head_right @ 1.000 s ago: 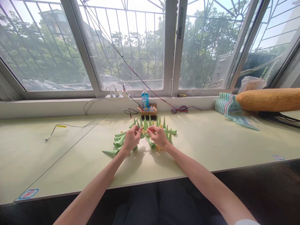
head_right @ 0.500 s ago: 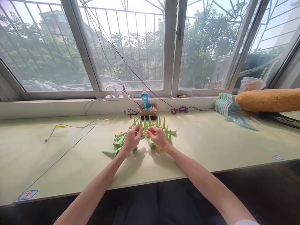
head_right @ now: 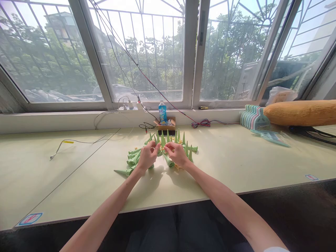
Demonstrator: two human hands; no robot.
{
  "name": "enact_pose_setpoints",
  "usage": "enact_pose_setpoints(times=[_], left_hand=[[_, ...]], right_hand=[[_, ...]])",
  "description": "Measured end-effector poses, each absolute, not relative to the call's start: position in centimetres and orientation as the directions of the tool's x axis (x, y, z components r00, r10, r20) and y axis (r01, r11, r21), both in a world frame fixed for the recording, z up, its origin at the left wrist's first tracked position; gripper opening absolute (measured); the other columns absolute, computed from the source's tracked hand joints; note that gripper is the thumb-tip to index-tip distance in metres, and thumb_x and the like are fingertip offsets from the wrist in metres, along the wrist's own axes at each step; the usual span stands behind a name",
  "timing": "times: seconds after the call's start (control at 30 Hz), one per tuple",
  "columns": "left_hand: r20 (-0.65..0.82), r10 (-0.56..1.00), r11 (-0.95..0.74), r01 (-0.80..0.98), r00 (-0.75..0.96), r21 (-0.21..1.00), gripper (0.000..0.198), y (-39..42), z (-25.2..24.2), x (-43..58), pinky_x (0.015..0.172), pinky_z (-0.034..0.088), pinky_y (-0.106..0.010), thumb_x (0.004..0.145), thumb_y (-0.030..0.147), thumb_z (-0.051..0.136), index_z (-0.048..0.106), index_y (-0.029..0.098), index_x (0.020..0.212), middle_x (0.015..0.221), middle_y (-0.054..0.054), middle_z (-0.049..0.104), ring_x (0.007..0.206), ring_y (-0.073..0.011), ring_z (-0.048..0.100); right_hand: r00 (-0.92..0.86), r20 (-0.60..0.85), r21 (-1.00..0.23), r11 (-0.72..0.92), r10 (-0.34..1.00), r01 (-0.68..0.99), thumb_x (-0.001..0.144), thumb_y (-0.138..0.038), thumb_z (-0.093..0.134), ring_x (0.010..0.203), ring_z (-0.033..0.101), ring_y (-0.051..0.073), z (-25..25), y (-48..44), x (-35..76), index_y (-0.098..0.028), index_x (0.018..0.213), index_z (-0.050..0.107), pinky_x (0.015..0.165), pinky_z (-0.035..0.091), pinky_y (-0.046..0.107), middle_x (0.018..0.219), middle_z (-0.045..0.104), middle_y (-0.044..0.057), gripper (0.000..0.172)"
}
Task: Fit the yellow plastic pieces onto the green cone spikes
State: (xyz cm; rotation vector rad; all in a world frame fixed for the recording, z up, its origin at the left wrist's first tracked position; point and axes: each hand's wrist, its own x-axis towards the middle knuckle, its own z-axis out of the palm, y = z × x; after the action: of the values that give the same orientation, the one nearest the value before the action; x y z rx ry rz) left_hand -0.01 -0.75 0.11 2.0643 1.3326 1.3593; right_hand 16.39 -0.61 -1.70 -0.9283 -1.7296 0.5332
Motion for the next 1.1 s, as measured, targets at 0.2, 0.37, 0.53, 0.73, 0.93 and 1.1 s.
enact_pose_setpoints(times=[0.2, 0.37, 0.53, 0.73, 0.93, 1.1], left_hand=[[0.55, 0.828, -0.52, 0.517, 0.111, 0.68, 0.032, -0.69, 0.09, 0.06, 0.045, 0.03, -0.024, 0.091, 0.043, 0.048, 0.039, 0.021, 0.069, 0.056, 0.004, 0.048, 0.04, -0.0095, 0.04], [0.558, 0.822, -0.529, 0.517, 0.115, 0.673, 0.032, -0.63, 0.04, 0.06, 0.045, 0.029, -0.023, 0.09, 0.042, 0.049, 0.04, 0.021, 0.069, 0.057, 0.004, 0.049, 0.042, -0.0091, 0.039], [0.571, 0.811, -0.545, 0.518, 0.127, 0.659, 0.03, -0.62, 0.02, 0.06, 0.046, 0.03, -0.024, 0.09, 0.04, 0.049, 0.041, 0.02, 0.069, 0.065, 0.002, 0.056, 0.043, -0.0085, 0.041], [0.549, 0.829, -0.512, 0.532, 0.101, 0.675, 0.032, -0.72, 0.17, 0.06, 0.046, 0.032, -0.024, 0.091, 0.042, 0.047, 0.039, 0.021, 0.069, 0.055, 0.004, 0.05, 0.04, -0.0096, 0.041], [0.542, 0.835, -0.504, 0.538, 0.101, 0.676, 0.031, -0.76, 0.21, 0.04, 0.046, 0.033, -0.024, 0.091, 0.042, 0.047, 0.039, 0.021, 0.069, 0.052, 0.004, 0.048, 0.038, -0.0103, 0.042], [0.554, 0.826, -0.515, 0.536, 0.103, 0.668, 0.03, -0.72, 0.11, 0.01, 0.046, 0.031, -0.024, 0.091, 0.042, 0.047, 0.039, 0.021, 0.07, 0.056, 0.004, 0.05, 0.039, -0.0096, 0.041]], right_hand=[[-0.151, 0.581, -0.732, 0.595, 0.8, 0.332, 0.09, -0.041, 0.054, 0.061, 0.06, 0.015, -1.75, -0.61, 16.42, -0.019, 0.081, 0.064, 0.056, 0.048, 0.027, 0.072, 0.066, 0.003, 0.026], [-0.149, 0.577, -0.733, 0.59, 0.803, 0.339, 0.09, -0.042, 0.053, 0.06, 0.059, 0.015, -1.75, -0.61, 16.44, -0.019, 0.08, 0.064, 0.055, 0.047, 0.027, 0.069, 0.065, 0.003, 0.028], [-0.144, 0.574, -0.739, 0.586, 0.806, 0.334, 0.09, -0.042, 0.053, 0.056, 0.057, 0.014, -1.74, -0.61, 16.36, -0.019, 0.079, 0.064, 0.054, 0.046, 0.027, 0.066, 0.064, 0.002, 0.028], [-0.156, 0.562, -0.752, 0.58, 0.813, 0.313, 0.088, -0.043, 0.058, 0.057, 0.06, 0.014, -1.7, -0.68, 16.39, -0.019, 0.088, 0.065, 0.054, 0.048, 0.026, 0.069, 0.067, 0.003, 0.025], [-0.21, 0.576, -0.729, 0.613, 0.79, 0.306, 0.086, -0.043, 0.06, 0.062, 0.059, 0.014, -1.82, -0.59, 16.54, -0.02, 0.091, 0.066, 0.057, 0.049, 0.026, 0.075, 0.066, 0.003, 0.024], [-0.213, 0.572, -0.732, 0.61, 0.792, 0.304, 0.086, -0.043, 0.06, 0.061, 0.058, 0.014, -1.85, -0.55, 16.57, -0.02, 0.09, 0.066, 0.057, 0.048, 0.027, 0.073, 0.065, 0.002, 0.025]])
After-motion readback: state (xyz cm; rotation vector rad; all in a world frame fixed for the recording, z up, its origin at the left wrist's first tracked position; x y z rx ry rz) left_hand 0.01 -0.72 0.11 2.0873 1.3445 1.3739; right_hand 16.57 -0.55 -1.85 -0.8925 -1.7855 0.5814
